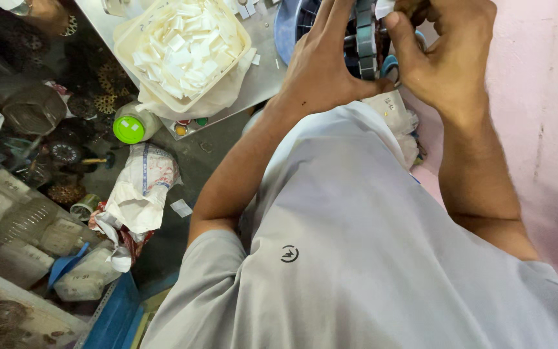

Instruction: The person inserts small white plastic pieces into slots on a rotating cylindrical component using blue-handled scissors. The person repeatedly picks pieces from a nearby container and places them into the component while rotating it to access different slots.

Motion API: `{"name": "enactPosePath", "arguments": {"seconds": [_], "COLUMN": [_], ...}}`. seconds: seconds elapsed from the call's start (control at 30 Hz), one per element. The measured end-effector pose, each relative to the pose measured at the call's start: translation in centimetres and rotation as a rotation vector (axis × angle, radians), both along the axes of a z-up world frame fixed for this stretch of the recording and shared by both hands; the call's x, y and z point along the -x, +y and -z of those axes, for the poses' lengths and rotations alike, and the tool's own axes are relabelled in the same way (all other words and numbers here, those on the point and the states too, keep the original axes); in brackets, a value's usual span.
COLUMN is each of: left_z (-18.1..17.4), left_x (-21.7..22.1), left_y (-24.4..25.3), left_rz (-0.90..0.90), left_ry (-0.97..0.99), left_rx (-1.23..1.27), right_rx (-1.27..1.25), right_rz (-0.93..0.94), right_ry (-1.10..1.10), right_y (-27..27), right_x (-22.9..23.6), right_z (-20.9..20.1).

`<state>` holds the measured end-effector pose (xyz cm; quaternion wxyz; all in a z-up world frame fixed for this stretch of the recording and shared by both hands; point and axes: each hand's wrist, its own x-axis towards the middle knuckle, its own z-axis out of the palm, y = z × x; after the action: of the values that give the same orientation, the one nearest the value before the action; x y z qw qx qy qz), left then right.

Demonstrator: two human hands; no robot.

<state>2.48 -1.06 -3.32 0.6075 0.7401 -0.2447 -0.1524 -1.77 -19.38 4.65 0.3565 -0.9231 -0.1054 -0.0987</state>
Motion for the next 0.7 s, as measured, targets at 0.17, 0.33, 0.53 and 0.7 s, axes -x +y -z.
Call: {"name": "enactPosePath", "arguments": {"seconds": [0.17,0.33,0.53,0.7], "left_z": [2.0,2.9,1.6,-0.5], "left_x": [1.3,1.7,1.9,2.2], "left_y": [-1.0,-1.4,-0.3,1.6], "left_rz": [-0.142,-0.201,-0.22,-0.261], "left_ry": [-0.16,-0.311,-0.404,-0.252], "left_rx": [0.116,0.12,0.005,0.189], "right_rx": [0.012,0.085,-0.085,-0.053], "right_rz": [-0.043,-0.021,-0.003,-0.009], "right_ry": [-0.015,0.009,0.099,0.11], "right_y": [0.9,1.4,1.4,1.4], "right_x": [0.5,0.7,0.7,1.0], "right_z": [-0.5,-1.2,-0.9,-1.4]}}
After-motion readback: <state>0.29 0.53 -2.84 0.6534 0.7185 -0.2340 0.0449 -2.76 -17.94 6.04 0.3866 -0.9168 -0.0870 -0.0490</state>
